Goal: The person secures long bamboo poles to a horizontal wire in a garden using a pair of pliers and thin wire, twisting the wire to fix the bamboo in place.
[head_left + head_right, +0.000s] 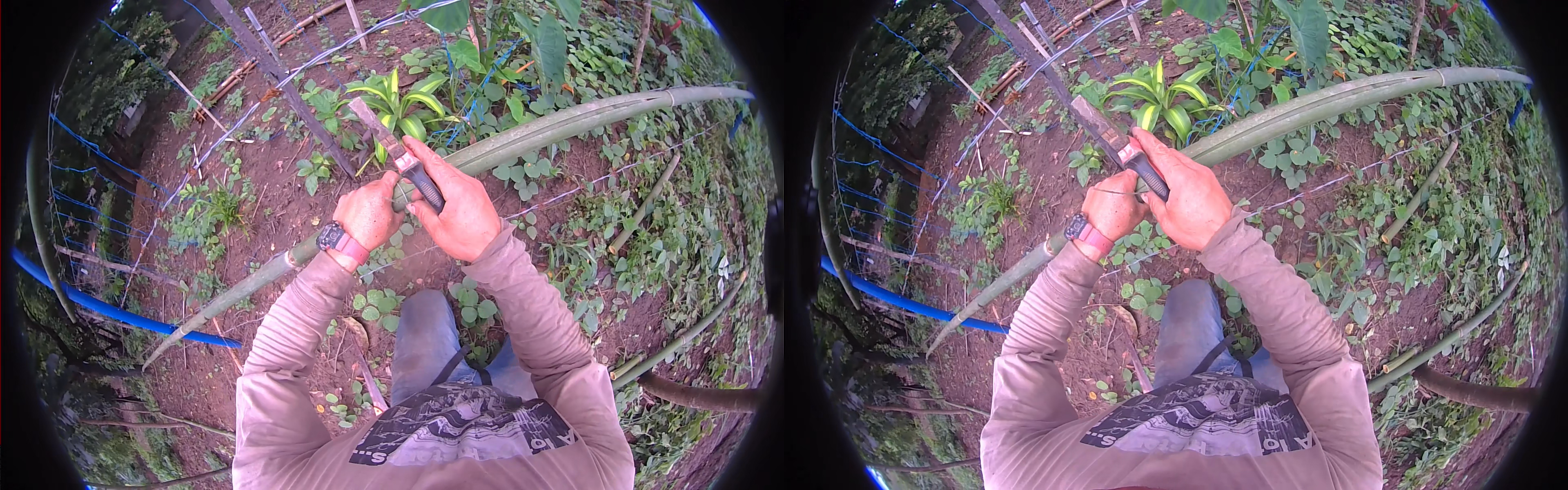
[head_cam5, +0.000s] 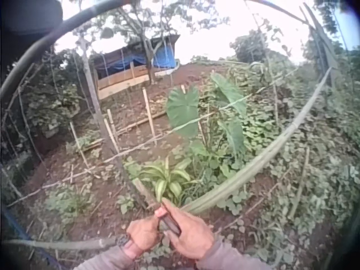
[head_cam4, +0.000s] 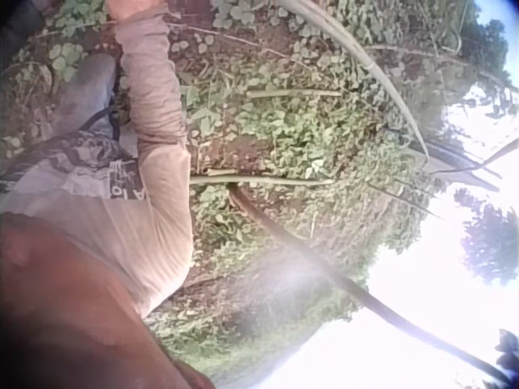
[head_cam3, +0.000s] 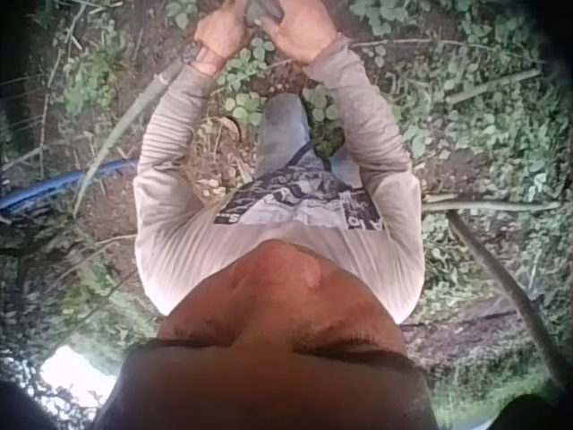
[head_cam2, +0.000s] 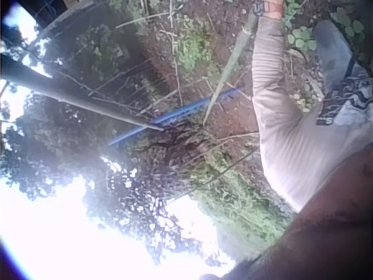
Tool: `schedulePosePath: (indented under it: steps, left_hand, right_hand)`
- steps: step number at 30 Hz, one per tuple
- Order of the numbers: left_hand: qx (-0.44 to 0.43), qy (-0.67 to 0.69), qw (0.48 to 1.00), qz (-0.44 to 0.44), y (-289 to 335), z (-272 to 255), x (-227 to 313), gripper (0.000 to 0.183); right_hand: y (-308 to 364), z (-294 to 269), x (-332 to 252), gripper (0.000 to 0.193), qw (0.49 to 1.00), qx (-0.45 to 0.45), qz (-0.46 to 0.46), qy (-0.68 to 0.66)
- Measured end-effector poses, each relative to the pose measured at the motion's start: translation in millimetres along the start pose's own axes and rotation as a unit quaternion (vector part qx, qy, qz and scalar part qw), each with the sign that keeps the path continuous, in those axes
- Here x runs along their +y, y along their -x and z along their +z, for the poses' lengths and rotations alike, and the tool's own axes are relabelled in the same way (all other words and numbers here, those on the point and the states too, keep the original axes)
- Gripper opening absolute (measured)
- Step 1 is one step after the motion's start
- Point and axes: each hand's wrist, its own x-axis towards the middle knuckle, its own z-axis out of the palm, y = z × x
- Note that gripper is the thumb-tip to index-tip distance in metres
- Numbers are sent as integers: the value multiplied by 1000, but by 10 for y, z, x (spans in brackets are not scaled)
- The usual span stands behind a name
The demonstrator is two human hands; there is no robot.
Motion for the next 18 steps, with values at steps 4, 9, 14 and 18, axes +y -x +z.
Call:
schedulePosePath:
  steps: [4, 9, 14, 18]
  left_hand:
    - [5, -24, 1000, -6, 7, 11, 4, 45]
    - [31, 11, 999, 16, 49, 52, -16, 42]
    - [38, 10, 999, 29, 32, 84, -47, 41]
    - [37, 8, 999, 31, 13, 141, -121, 42]
  right_hand:
    - [-54, 37, -6, 77, 1000, -4, -4, 27]
    - [-199, 34, 28, 72, 1000, 11, 16, 3]
    - [-482, 170, 99, 73, 996, -1, -51, 67]
    - [-662, 243, 82, 73, 993, -40, 4, 113]
